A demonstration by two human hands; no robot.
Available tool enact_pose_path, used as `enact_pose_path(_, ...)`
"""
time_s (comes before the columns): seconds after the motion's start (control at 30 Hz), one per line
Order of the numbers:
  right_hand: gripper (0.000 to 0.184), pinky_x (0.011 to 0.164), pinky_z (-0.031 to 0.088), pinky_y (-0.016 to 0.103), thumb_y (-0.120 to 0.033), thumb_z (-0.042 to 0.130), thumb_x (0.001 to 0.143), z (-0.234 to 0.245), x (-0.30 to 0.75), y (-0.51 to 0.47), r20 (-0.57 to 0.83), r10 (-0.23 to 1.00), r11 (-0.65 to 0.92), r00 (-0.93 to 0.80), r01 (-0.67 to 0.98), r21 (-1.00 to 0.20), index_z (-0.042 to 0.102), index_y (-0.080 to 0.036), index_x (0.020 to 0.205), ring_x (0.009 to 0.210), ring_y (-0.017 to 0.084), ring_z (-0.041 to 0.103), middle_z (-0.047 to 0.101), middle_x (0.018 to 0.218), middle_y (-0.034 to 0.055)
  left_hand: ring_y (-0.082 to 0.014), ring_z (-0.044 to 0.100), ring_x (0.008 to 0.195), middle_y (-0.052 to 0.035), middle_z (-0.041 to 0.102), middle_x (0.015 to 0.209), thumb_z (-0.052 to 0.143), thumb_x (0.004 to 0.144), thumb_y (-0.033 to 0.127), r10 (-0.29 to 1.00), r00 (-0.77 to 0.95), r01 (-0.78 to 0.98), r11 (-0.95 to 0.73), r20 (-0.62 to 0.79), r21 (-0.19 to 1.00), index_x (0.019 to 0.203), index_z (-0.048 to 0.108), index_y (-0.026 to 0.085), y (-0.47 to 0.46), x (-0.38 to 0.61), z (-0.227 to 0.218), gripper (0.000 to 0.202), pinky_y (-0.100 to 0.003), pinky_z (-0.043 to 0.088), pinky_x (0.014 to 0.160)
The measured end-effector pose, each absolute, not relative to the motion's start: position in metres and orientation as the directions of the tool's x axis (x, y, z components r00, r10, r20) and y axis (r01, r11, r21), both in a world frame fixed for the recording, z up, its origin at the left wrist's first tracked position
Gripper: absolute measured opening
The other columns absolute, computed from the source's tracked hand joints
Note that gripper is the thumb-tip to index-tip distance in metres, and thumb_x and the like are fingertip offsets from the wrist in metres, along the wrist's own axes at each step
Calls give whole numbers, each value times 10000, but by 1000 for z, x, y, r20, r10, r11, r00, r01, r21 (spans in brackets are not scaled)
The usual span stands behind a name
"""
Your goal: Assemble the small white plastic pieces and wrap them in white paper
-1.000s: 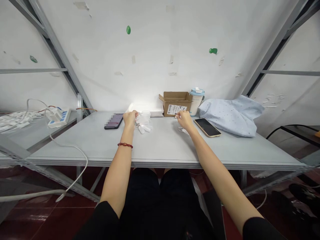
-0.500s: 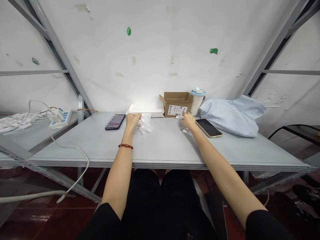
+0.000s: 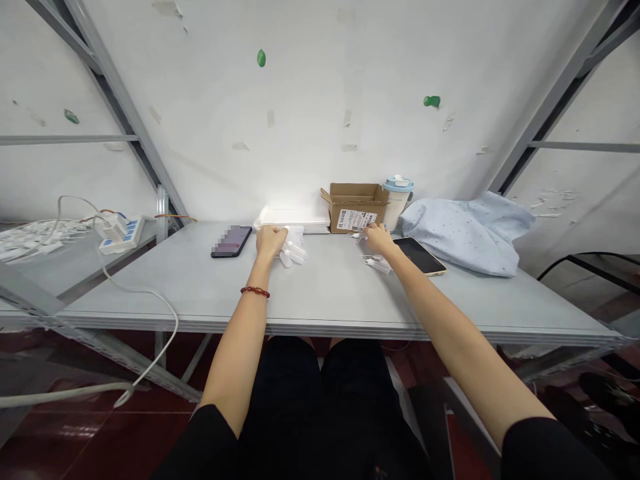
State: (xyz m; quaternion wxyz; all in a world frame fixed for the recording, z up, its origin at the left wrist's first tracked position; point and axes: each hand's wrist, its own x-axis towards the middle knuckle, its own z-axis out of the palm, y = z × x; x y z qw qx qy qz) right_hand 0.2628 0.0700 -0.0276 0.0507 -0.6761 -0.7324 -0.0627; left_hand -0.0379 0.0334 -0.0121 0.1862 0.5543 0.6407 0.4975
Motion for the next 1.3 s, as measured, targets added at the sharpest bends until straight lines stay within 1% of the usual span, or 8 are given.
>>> enact_pose_path(0.17, 479, 965, 397, 396, -57, 477, 841, -29, 269, 76, 132, 987, 89, -90, 996, 10, 566, -108, 1309, 1211, 327, 481, 503, 1317, 221, -253, 608, 801, -66, 640, 653, 546, 681, 253, 857, -347, 650, -75, 382, 757, 541, 565, 209, 33, -33, -12, 147, -316, 416, 736)
enact_pose_path(0.37, 453, 900, 419, 261, 3, 510, 783, -32, 282, 84, 151, 986, 92, -72, 988, -126, 603, -44, 1224, 1076, 236, 592, 627, 1183, 193, -239, 620, 823, -94, 696, 796, 515, 746, 205, 804, -346, 665, -154, 484, 731, 667, 599, 198, 35, -22, -12, 115, -318, 434, 791)
enact_pose_path(0.53, 320, 829, 429, 248, -8, 524, 778, -35, 289, 83, 138, 989, 81, -61, 986, -143, 690, -82, 1042, 974, 209, 628, 694, 1066, 155, -232, 609, 834, -87, 688, 817, 487, 792, 203, 773, -295, 666, -256, 562, 701, 760, 620, 187, 34, -11, -14, 138, -333, 437, 821)
enact_pose_path(0.7, 266, 781, 426, 268, -94, 575, 794, -29, 277, 74, 172, 983, 88, -58, 982, -168, 685, -123, 1035, 969, 227, 629, 696, 1062, 157, -238, 584, 884, -74, 671, 797, 489, 812, 197, 757, -187, 701, -344, 626, 624, 771, 614, 196, 29, 0, -16, 131, -344, 422, 851)
enact_pose_path(0.83, 328, 827, 437, 291, -60, 531, 770, -24, 252, 62, 300, 952, 167, -58, 921, -352, 677, -151, 1048, 1016, 231, 620, 706, 1068, 116, -238, 574, 881, -68, 668, 791, 494, 809, 185, 766, -100, 709, -394, 636, 585, 756, 607, 200, 26, 6, -17, 127, -349, 416, 849)
enact_pose_path(0.93, 205, 822, 456, 302, -147, 553, 789, -24, 233, 51, 345, 933, 293, -106, 782, -550, 691, -152, 941, 892, 199, 629, 719, 957, 75, -235, 573, 873, -65, 666, 779, 496, 804, 180, 771, -56, 701, -422, 634, 575, 734, 609, 202, 25, 9, -19, 135, -348, 415, 852)
enact_pose_path(1.1, 174, 856, 443, 306, -140, 546, 769, -27, 218, 33, 443, 872, 464, -207, 636, -617, 672, -159, 888, 866, 173, 615, 711, 922, 49, -227, 595, 838, -69, 679, 779, 507, 788, 179, 785, -7, 692, -443, 619, 570, 744, 649, 186, 26, 11, -20, 149, -344, 426, 853)
enact_pose_path(1.3, 161, 838, 454, 314, -203, 553, 785, -25, 216, 24, 452, 879, 455, -152, 551, -699, 661, -156, 895, 871, 173, 620, 706, 924, 62, -210, 635, 827, -70, 722, 850, 520, 801, 215, 819, 60, 622, -478, 570, 621, 837, 717, 173, 27, 15, -22, 204, -327, 448, 873)
